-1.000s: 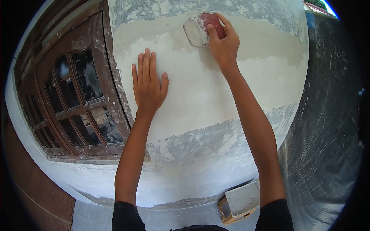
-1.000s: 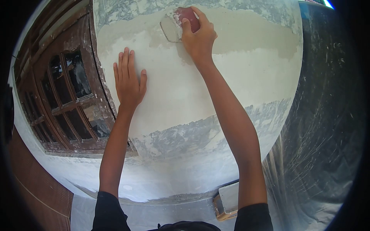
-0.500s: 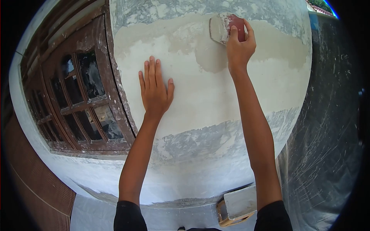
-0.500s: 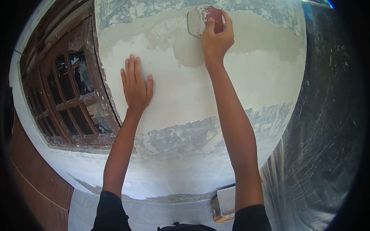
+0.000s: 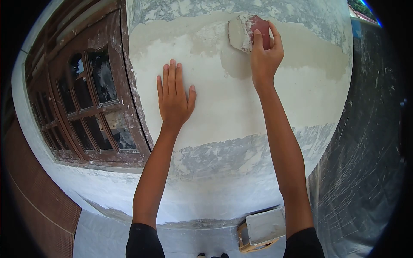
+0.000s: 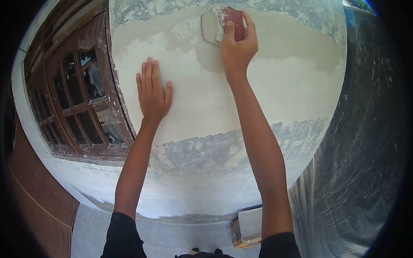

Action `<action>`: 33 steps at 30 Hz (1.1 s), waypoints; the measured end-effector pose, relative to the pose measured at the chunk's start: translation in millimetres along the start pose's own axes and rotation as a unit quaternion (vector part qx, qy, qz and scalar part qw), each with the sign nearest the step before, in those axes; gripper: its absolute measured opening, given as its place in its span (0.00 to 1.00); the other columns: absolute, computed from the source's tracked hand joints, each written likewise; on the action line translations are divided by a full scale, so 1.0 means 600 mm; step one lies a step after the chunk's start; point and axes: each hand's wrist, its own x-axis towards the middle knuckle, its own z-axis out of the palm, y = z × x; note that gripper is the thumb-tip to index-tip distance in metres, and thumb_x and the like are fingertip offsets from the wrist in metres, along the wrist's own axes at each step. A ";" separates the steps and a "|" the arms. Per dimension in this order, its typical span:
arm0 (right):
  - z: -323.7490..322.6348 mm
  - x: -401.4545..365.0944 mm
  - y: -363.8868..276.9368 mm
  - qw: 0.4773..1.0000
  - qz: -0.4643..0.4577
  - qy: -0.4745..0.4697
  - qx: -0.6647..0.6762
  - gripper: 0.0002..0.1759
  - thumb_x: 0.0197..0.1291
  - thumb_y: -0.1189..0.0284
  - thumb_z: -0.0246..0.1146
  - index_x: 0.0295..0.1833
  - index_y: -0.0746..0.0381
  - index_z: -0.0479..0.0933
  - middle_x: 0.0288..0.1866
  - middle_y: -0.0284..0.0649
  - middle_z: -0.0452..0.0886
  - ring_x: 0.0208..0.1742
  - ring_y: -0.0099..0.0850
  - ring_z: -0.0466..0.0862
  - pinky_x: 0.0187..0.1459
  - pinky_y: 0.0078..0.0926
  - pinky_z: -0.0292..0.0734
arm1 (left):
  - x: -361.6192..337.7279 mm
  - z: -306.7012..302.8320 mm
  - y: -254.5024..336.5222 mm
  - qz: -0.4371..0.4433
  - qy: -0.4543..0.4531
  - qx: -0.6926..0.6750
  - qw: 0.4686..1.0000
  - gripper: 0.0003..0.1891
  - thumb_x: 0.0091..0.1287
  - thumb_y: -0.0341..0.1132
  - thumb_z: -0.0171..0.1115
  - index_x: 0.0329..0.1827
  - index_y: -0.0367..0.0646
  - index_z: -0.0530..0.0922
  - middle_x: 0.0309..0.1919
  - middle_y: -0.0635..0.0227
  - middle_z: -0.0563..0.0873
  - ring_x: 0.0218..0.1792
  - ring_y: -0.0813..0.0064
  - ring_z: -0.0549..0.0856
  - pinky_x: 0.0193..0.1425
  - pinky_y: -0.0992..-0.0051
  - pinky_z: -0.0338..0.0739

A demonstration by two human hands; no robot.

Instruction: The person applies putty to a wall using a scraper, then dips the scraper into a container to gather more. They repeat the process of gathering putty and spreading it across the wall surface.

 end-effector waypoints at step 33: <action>-0.004 0.006 -0.002 0.982 0.080 0.156 0.066 0.25 0.73 0.74 0.64 0.74 0.64 0.72 0.56 0.45 0.85 0.54 0.28 0.85 0.54 0.26 0.80 | -0.017 -0.006 -0.006 -0.007 -0.019 -0.040 0.999 0.36 0.72 0.41 0.60 0.82 0.39 0.63 0.82 0.58 0.64 0.83 0.58 0.62 0.85 0.50 0.51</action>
